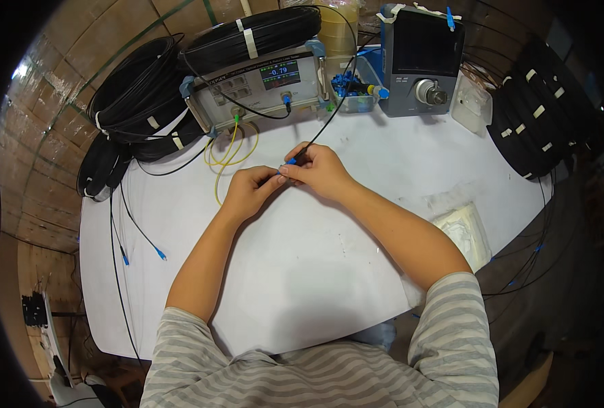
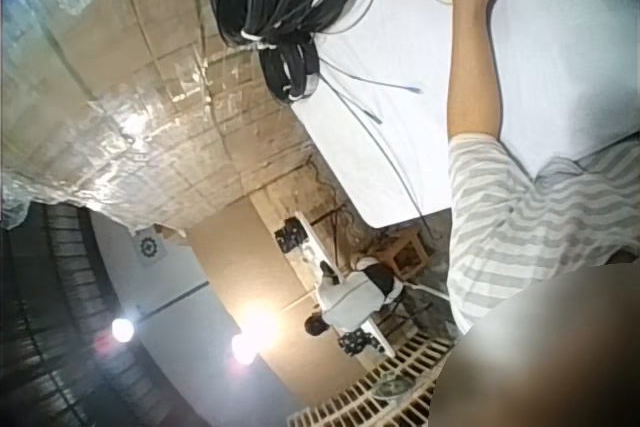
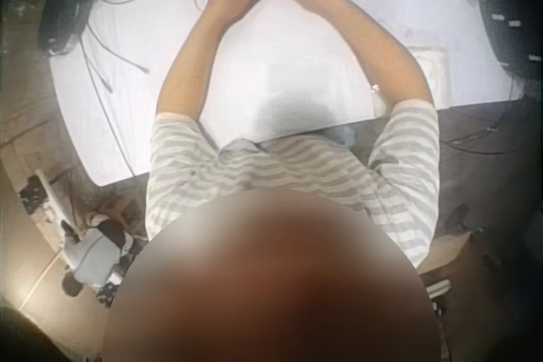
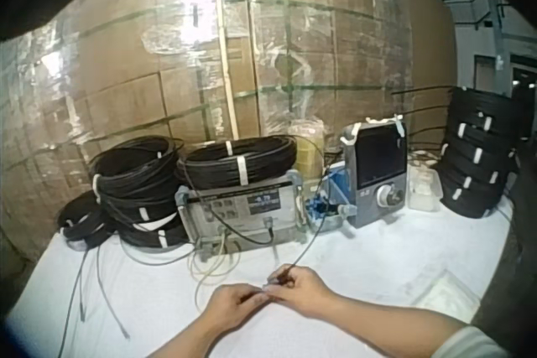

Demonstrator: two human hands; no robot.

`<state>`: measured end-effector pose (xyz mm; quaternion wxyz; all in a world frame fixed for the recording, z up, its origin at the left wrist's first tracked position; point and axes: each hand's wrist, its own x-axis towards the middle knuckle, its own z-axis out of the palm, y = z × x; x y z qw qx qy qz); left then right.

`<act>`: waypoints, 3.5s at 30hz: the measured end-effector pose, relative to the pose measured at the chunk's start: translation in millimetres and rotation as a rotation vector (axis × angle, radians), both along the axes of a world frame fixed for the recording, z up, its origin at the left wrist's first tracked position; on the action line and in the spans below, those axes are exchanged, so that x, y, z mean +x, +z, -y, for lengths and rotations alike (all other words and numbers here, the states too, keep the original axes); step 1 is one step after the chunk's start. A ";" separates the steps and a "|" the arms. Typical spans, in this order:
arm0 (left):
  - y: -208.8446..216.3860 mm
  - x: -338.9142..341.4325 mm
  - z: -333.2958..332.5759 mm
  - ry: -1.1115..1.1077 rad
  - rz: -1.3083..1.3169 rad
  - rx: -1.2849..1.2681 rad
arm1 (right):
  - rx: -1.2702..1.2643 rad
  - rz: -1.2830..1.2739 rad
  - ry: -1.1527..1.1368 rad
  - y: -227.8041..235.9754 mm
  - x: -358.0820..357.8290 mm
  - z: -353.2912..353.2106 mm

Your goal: The recorder is seen inspecting and connecting optical cables to testing equipment on a workbench.

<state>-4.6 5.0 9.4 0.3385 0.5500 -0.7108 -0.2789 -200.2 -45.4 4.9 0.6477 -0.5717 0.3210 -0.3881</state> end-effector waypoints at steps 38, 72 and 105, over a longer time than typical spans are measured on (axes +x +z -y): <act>3.1 2.1 2.9 -0.008 -0.314 0.169 | 0.086 0.090 0.030 -5.3 -1.0 4.3; -6.6 6.2 12.4 -0.077 -0.461 0.174 | 0.079 0.101 0.038 -2.4 -1.2 1.8; -4.2 14.6 12.1 -0.052 -0.615 0.291 | 0.063 0.096 -0.064 0.7 4.7 -3.0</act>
